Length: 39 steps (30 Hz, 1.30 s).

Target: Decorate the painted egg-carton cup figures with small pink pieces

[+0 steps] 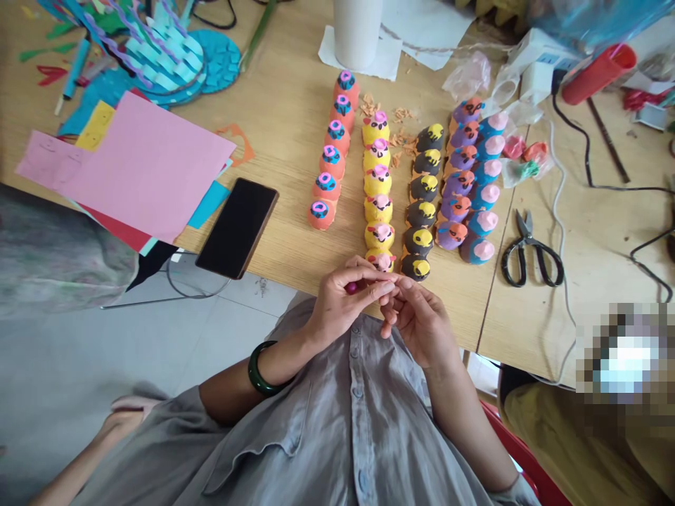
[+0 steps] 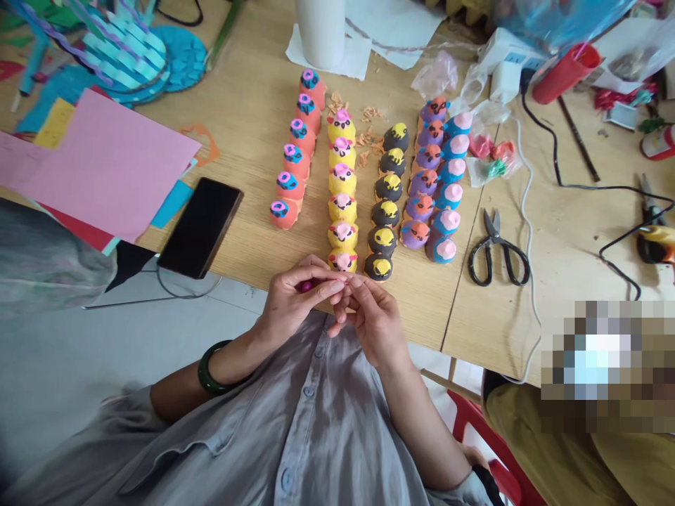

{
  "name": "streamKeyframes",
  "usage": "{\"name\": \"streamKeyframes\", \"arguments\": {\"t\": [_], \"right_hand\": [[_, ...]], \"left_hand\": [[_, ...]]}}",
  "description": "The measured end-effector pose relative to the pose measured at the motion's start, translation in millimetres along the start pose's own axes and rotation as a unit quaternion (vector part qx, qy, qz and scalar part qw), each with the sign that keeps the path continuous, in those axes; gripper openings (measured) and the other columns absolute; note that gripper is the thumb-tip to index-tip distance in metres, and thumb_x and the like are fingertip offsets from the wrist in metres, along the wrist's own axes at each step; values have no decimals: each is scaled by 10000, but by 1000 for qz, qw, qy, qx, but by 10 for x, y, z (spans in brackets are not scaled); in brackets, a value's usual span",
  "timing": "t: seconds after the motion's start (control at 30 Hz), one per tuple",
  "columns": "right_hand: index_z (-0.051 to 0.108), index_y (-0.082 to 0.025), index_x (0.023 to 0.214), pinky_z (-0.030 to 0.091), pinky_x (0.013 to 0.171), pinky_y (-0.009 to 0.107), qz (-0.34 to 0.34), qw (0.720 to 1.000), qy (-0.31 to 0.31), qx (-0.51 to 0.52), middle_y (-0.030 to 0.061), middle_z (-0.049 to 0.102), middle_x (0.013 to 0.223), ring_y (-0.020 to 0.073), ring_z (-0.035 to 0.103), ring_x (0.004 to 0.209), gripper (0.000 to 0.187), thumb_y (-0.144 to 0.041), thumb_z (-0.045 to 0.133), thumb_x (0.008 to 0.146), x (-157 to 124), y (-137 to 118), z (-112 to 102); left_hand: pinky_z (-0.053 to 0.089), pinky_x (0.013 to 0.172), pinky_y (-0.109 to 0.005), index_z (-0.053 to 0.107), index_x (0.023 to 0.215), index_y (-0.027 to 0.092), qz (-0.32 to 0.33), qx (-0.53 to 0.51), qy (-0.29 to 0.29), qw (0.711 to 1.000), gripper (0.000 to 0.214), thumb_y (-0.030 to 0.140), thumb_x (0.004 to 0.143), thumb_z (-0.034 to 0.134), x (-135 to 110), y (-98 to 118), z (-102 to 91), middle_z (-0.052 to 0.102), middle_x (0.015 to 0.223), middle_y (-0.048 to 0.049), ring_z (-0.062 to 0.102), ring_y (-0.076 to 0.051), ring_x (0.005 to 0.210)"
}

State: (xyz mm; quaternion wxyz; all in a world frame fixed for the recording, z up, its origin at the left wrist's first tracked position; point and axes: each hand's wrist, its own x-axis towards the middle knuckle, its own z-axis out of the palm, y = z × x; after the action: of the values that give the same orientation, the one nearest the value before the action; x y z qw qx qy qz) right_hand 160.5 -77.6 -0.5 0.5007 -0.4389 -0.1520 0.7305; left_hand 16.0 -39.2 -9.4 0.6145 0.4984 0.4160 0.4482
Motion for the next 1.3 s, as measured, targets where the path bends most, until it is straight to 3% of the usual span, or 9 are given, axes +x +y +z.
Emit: {"name": "streamKeyframes", "arguments": {"t": [0.2, 0.37, 0.47, 0.57, 0.73, 0.8, 0.93, 1.07, 1.3], "right_hand": [[726, -180, 804, 554, 378, 174, -24, 999, 37, 10, -50, 612, 616, 54, 483, 452, 245, -384, 851, 752, 12, 1, -6], [710, -165, 755, 552, 377, 193, -7, 999, 35, -4, -24, 645, 641, 62, 490, 451, 292, -432, 829, 763, 21, 17, 21], [725, -177, 868, 549, 378, 216, -1, 999, 31, -21, -16, 649, 680, 84, 518, 479, 295, -461, 777, 807, 16, 30, 14], [721, -195, 936, 538, 400, 230, -54, 995, 49, -74, -21, 632, 702, 94, 536, 489, 264, -451, 704, 877, -4, 49, -40], [718, -195, 898, 493, 523, 223, -239, 927, 132, -256, -9, 637, 707, 89, 563, 536, 207, -378, 639, 953, -14, 199, -214], [714, -195, 892, 450, 505, 227, -262, 908, 115, -306, -3, 628, 691, 100, 540, 544, 227, -384, 612, 966, 11, 297, -287], [719, -194, 866, 450, 529, 251, -277, 870, 76, -402, 11, 629, 693, 126, 539, 570, 253, -390, 592, 964, 64, 425, -383], [714, -200, 879, 465, 535, 257, -267, 879, 66, -390, 15, 634, 727, 135, 542, 582, 262, -414, 587, 962, 70, 424, -398], [708, -188, 855, 424, 494, 238, -274, 875, 70, -394, 1, 581, 686, 121, 498, 554, 318, -456, 575, 964, 111, 449, -398]], "left_hand": [[436, 579, -225, 768, 1188, 247, -48, -2, -34, 998, 395, 301, 801, 827, -12, -43, -12, 641, 818, 7, 549, -92, 666], [528, 799, -272, 824, 1010, 254, 14, 5, -26, 1000, 153, 276, 881, 744, -10, -79, 7, 684, 880, -30, 650, -148, 885], [510, 735, -265, 819, 936, 227, 3, 22, -6, 1000, 109, 273, 886, 734, -5, -71, 14, 665, 818, -19, 636, -135, 807], [434, 618, -237, 764, 774, 192, -9, 46, 29, 998, 136, 311, 837, 782, -1, -72, -23, 622, 740, 6, 543, -101, 678], [344, 524, -212, 691, 733, 167, -26, 58, 104, 993, 282, 419, 796, 802, 16, -222, -193, 606, 735, 16, 423, -65, 571], [335, 498, -202, 690, 772, 164, -47, 43, 128, 990, 313, 456, 784, 803, 22, -309, -257, 602, 685, 20, 416, -63, 540], [332, 450, -186, 691, 815, 157, -38, 46, 113, 992, 335, 482, 807, 770, 17, -414, -311, 607, 688, 16, 394, -48, 495], [341, 433, -180, 708, 848, 145, -16, 58, 80, 995, 340, 482, 837, 746, 6, -425, -317, 617, 716, 6, 405, -37, 481], [362, 417, -176, 722, 889, 130, 17, 11, 77, 997, 348, 475, 850, 741, -15, -436, -343, 679, 789, -27, 452, -27, 460]]}}
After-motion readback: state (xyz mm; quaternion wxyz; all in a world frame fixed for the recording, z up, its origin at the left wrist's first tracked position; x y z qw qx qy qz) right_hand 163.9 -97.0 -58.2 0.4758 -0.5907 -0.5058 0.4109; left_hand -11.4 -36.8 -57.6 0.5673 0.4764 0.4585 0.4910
